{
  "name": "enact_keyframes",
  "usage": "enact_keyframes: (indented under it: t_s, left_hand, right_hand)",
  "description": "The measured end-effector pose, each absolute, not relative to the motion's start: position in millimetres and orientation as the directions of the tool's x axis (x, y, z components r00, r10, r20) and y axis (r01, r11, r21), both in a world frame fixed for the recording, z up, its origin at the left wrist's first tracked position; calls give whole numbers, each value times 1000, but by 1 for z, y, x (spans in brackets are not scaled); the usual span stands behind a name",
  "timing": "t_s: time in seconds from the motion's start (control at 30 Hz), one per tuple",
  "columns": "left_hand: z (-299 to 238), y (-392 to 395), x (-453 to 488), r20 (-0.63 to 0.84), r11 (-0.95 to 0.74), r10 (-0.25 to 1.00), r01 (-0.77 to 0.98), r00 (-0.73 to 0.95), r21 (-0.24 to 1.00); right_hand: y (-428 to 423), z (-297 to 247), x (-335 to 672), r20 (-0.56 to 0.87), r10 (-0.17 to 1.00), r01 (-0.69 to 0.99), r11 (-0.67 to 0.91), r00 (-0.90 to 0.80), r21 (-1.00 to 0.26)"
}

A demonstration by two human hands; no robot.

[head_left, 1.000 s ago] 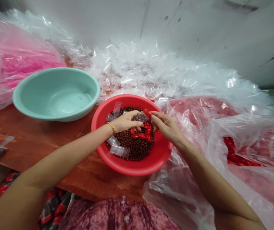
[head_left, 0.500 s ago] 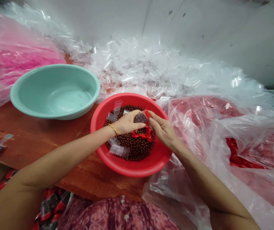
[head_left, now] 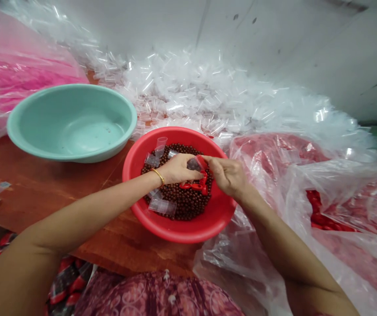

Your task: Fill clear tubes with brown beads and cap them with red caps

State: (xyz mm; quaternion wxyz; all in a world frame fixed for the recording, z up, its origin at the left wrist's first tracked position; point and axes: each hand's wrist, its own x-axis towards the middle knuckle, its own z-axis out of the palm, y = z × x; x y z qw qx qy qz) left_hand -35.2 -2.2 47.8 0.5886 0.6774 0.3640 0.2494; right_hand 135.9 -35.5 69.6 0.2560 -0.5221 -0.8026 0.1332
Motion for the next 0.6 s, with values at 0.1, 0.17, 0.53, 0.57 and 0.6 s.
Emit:
enact_keyframes:
  t_s: [0.1, 0.17, 0.53, 0.57, 0.6]
  left_hand:
    - [53, -4, -36, -84, -160, 766, 316, 638, 935]
    - [54, -6, -37, -63, -291, 752, 416, 656, 862]
    - [58, -15, -42, 1, -595, 686, 560, 728, 577]
    - [57, -15, -41, -17, -597, 691, 584, 723, 550]
    - [56, -14, -40, -33, -594, 697, 603, 716, 532]
  right_hand:
    - [-24, 66, 125, 238, 970, 582, 224, -54, -782]
    - [-18, 57, 114, 126, 992, 369, 112, 14, -923]
    - [-21, 47, 93, -23, 984, 251, 22, -174, -968]
    - [-21, 47, 92, -12, 986, 305, 39, -164, -952]
    - [-21, 48, 91, -19, 988, 353, 37, -154, -935]
